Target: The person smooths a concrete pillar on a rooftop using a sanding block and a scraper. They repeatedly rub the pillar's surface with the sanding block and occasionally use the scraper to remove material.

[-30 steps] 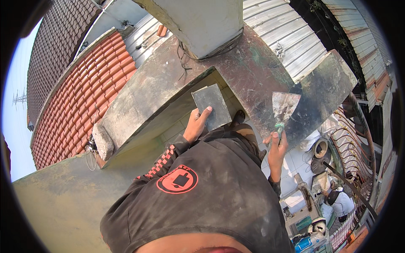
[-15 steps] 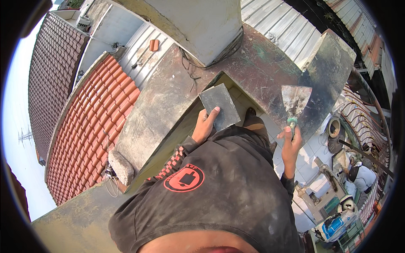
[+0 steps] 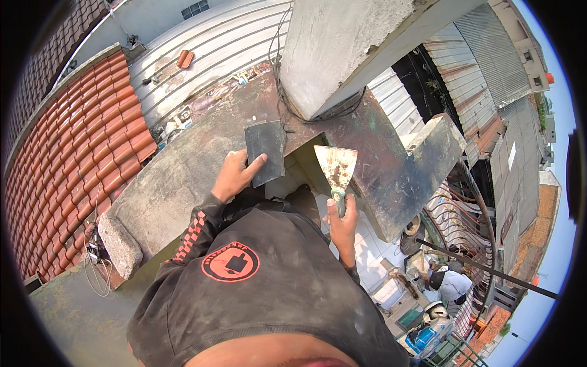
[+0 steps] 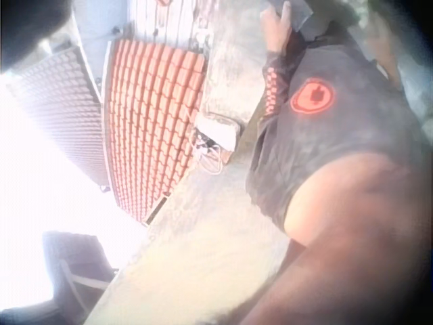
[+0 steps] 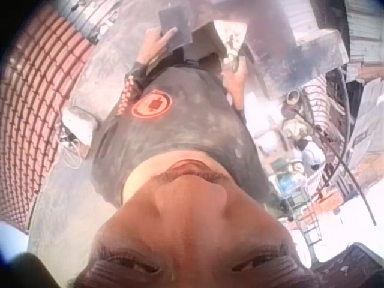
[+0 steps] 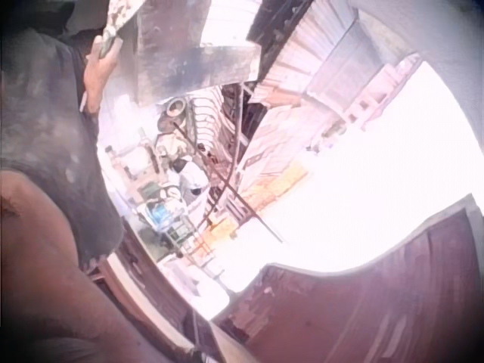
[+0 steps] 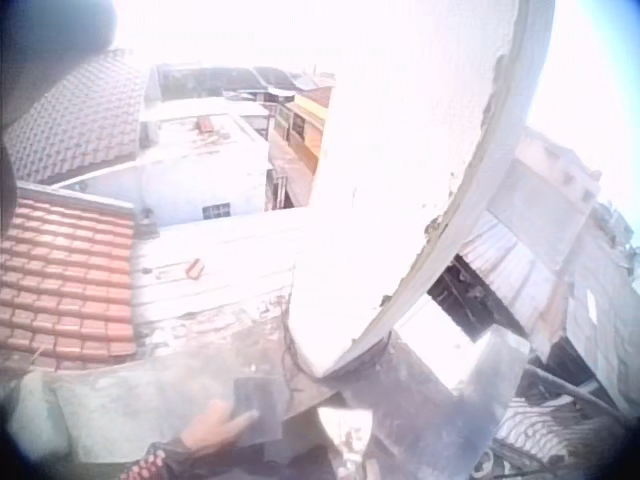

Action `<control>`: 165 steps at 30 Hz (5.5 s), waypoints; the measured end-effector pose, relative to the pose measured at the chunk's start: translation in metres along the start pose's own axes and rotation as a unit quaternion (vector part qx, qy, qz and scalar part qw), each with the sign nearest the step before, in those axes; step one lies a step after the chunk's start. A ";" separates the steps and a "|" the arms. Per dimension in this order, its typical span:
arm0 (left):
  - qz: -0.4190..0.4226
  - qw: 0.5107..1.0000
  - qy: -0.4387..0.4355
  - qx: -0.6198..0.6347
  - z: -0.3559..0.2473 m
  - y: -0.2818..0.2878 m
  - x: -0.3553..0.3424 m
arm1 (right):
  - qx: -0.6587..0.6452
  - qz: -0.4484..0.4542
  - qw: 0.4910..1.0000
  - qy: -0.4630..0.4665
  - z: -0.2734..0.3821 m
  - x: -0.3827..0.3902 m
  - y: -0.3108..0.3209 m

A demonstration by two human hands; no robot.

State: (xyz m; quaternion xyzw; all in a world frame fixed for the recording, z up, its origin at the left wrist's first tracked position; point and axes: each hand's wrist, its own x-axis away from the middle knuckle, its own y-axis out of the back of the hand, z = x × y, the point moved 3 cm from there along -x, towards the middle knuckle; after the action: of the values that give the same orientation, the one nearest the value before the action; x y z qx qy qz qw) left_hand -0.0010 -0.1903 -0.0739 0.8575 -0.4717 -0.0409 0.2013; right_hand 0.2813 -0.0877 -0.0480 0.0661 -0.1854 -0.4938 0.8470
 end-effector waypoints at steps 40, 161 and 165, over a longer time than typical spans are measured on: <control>0.121 0.917 -0.030 0.379 -0.052 -0.016 -0.052 | -0.175 0.130 0.975 0.042 0.050 -0.031 -0.083; 0.173 0.587 0.057 0.789 -0.142 -0.006 -0.139 | 0.258 0.030 0.901 0.347 0.199 -0.062 -0.097; 0.171 0.572 0.065 0.800 -0.147 -0.003 -0.138 | 0.253 0.028 0.903 0.346 0.203 -0.064 -0.099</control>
State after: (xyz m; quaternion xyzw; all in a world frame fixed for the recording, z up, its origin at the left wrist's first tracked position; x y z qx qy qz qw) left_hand -0.0366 -0.0296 0.0435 0.5731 -0.4360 0.4441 -0.5331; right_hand 0.0959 -0.0682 0.0937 0.4400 -0.0012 -0.3526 0.8259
